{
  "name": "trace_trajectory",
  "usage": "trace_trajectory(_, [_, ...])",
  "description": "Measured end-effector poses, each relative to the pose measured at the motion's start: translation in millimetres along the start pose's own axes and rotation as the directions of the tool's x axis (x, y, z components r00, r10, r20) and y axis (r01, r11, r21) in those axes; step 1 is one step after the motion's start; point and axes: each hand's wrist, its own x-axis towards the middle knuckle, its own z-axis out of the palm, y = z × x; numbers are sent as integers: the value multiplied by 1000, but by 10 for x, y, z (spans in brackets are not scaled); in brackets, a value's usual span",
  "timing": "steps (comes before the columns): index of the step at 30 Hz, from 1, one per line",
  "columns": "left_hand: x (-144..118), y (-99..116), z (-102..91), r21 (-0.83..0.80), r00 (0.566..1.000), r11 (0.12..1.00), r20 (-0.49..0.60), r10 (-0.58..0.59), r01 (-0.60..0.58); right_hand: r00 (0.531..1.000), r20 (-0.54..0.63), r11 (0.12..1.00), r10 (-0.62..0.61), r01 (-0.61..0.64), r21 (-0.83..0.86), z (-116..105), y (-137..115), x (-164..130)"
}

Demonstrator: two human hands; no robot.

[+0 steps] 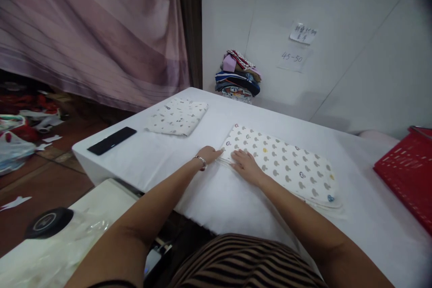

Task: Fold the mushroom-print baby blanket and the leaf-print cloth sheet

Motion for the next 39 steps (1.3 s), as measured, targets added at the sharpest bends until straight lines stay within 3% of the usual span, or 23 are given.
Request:
trace_trajectory(7, [47, 65, -46, 116, 1000, 993, 29, 1, -4, 999, 43, 999, 24, -22, -42, 32, -12, -26])
trace_trajectory(17, [88, -24, -28, 168, 1000, 986, -9, 14, -12, 988, 152, 976, -5, 38, -214, 99, -23, -77])
trace_trajectory(20, [107, -22, -34, 177, 999, 984, -32, 30, -24, 986, 165, 979, -4, 37, -199, 99, -42, -78])
trace_trajectory(25, [114, 104, -48, 59, 998, 998, -67, -4, 8, 979, 203, 997, -6, 20, -71, 7, -51, -62])
trace_trajectory(27, [115, 165, -42, 64, 997, 998, -79, -13, 18, 984, 174, 1000, 26, -26, -6, -84, -7, -51])
trace_trajectory(30, [166, 200, -28, 101, 997, 995, -75, 3, 5, 987, 28, 988, 158, -157, -5, -287, 154, -56])
trace_trajectory(32, [248, 183, -23, 127, 999, 992, -43, 24, -18, 960, -54, 959, 275, -277, -56, -445, 325, -106])
trace_trajectory(35, [405, 145, -28, 189, 997, 979, 2, 76, -75, 883, -130, 873, 451, -466, -141, -641, 631, -294])
trace_trajectory(39, [497, 130, -32, 194, 994, 976, -25, 104, -98, 774, -199, 750, 600, -632, -196, -659, 1004, -687])
